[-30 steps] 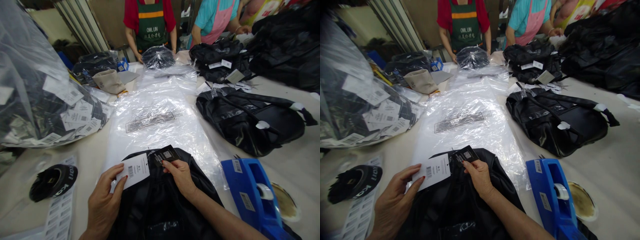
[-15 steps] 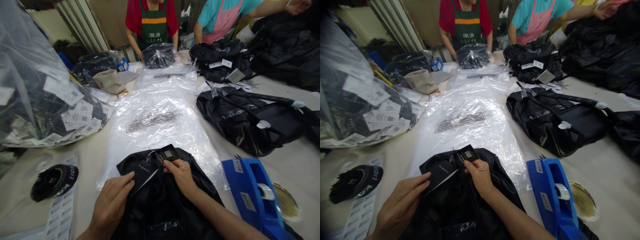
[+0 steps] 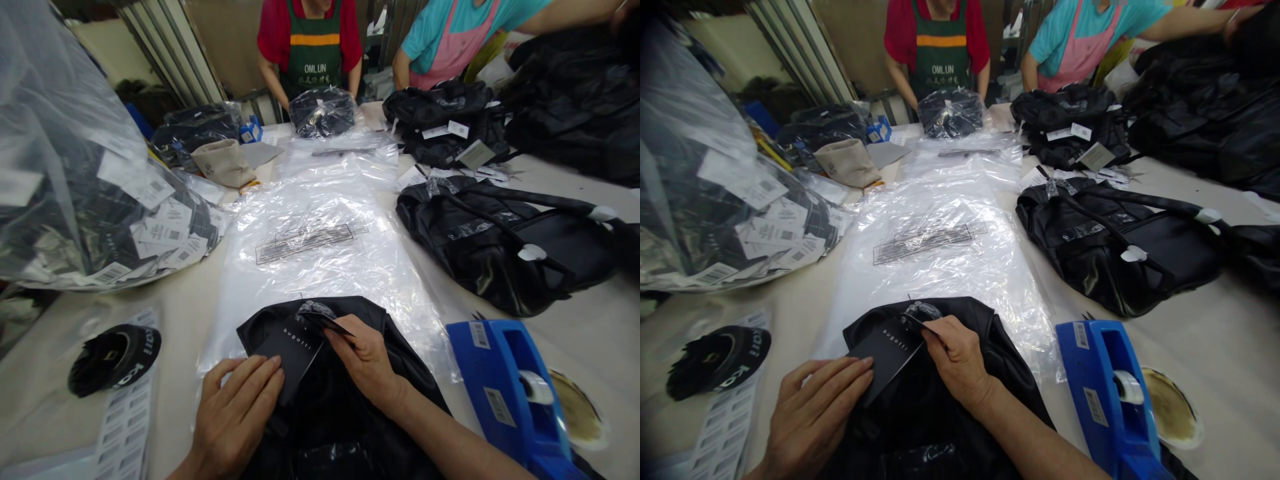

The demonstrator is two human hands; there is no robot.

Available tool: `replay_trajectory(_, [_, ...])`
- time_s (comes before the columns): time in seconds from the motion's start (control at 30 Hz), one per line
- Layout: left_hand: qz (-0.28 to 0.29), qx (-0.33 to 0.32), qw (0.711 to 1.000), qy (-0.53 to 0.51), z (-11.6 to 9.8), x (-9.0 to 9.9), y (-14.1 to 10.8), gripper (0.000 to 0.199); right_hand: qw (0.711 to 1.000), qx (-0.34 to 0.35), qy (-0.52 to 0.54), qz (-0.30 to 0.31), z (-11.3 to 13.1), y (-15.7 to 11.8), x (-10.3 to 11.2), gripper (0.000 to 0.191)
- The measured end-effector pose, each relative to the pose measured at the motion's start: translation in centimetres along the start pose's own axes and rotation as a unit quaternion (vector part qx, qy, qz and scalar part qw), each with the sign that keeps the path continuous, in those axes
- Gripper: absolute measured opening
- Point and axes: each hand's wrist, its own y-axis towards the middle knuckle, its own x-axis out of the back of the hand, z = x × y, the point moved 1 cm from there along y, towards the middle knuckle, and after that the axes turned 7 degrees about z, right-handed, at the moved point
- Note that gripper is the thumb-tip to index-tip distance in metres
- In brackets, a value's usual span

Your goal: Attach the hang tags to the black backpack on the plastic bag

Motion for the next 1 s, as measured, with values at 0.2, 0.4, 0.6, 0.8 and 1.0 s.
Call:
replay_trajectory(0.2, [-0.035, 0.026, 0.998, -0.035, 0.4, -0.1, 0.0, 0.028, 1.0, 0.003, -0.003, -0.013, 0.2, 0.0, 0.2, 0.019])
replay_trajectory(0.4, [-0.036, 0.369, 0.89, -0.265, 0.1, -0.5, -0.1, 0.013, 0.999, -0.018, 0.012, -0.025, -0.1, -0.2, 0.1, 0.018])
replay_trajectory(0.6, [-0.065, 0.641, 0.514, -0.566, -1.4, -1.3, 1.0, 0.044, 0.998, 0.04, -0.018, -0.037, 1.1, -0.1, 0.5, 0.018])
replay_trajectory(0.8, [-0.046, 0.66, 0.398, -0.636, -2.8, -0.9, 2.3, 0.045, 0.948, 0.212, -0.238, 0.025, 1.8, -0.3, 0.0, 0.021])
replay_trajectory(1.0, [-0.089, 0.656, 0.375, -0.649, -3.9, -0.3, 3.6, 0.036, 0.895, 0.27, -0.345, 0.088, 1.6, -0.5, -1.0, 0.025])
